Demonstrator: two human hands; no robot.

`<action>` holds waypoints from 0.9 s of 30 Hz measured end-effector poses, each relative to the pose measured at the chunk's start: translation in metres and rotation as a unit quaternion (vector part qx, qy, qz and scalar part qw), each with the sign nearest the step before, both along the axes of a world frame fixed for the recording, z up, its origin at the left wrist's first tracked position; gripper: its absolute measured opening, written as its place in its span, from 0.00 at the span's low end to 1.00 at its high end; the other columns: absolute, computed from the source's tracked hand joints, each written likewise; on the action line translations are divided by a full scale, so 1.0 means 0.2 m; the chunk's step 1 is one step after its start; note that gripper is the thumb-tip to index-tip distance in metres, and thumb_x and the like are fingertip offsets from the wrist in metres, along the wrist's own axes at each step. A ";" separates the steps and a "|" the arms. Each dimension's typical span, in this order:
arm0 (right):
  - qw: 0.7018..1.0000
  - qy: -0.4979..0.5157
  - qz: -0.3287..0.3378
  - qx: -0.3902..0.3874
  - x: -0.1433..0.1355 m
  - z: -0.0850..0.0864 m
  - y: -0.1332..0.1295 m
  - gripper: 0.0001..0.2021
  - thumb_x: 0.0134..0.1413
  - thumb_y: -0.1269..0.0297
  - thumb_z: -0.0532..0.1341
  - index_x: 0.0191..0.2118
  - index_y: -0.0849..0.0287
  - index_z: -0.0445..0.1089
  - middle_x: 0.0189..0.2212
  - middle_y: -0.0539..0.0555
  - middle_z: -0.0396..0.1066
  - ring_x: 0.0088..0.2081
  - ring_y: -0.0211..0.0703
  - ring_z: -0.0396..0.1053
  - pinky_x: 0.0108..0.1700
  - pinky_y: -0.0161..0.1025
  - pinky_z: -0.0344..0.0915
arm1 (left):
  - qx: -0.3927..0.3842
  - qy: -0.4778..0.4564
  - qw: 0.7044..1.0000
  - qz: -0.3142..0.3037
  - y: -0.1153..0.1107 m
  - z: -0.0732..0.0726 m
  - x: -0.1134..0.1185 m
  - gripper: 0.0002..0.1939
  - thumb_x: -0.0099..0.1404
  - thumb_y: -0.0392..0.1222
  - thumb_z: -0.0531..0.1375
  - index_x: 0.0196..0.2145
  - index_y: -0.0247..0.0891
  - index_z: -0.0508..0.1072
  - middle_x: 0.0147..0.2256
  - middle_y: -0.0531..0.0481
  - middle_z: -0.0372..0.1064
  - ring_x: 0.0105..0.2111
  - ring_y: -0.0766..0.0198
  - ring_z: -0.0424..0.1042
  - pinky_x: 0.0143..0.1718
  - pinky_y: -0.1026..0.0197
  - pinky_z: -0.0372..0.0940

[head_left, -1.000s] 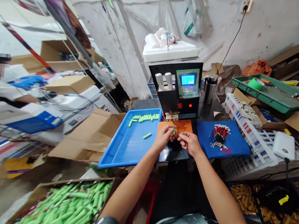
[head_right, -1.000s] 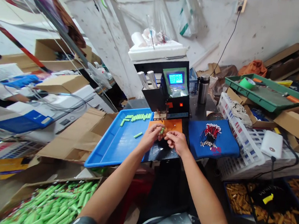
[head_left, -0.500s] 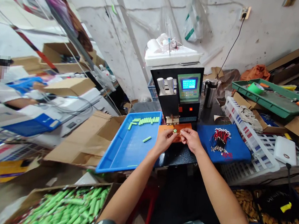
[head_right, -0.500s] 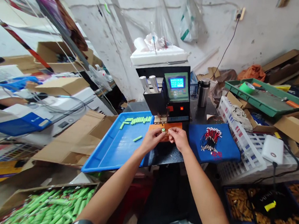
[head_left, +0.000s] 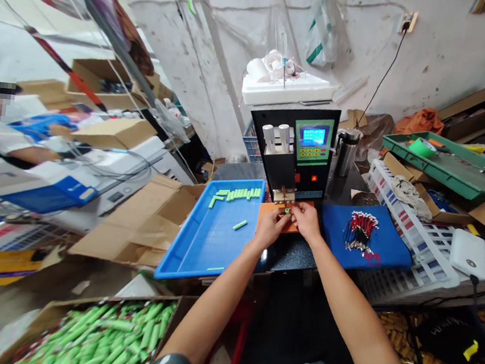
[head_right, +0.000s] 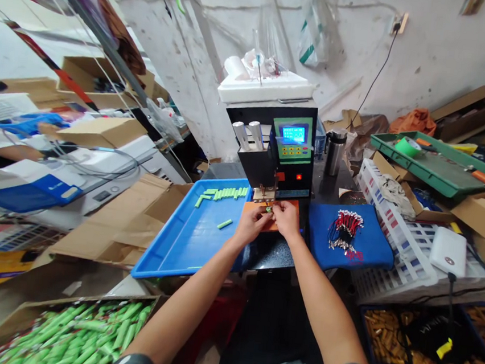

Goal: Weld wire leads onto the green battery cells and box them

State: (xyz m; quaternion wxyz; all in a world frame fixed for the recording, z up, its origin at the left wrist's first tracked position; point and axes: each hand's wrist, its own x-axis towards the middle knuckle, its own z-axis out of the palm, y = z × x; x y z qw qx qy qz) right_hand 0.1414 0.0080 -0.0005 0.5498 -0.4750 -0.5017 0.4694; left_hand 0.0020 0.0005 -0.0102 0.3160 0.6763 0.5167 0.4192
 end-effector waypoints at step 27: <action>0.993 -0.117 -0.032 0.007 -0.04 -0.02 0.03 0.11 0.56 0.56 0.58 0.32 0.57 0.71 0.24 0.51 0.71 0.27 0.43 0.70 0.27 0.34 0.63 | 0.024 0.013 0.999 0.019 0.00 0.00 0.00 0.12 0.67 0.43 0.57 0.42 0.36 0.76 0.32 0.48 0.74 0.28 0.63 0.68 0.31 0.64 0.61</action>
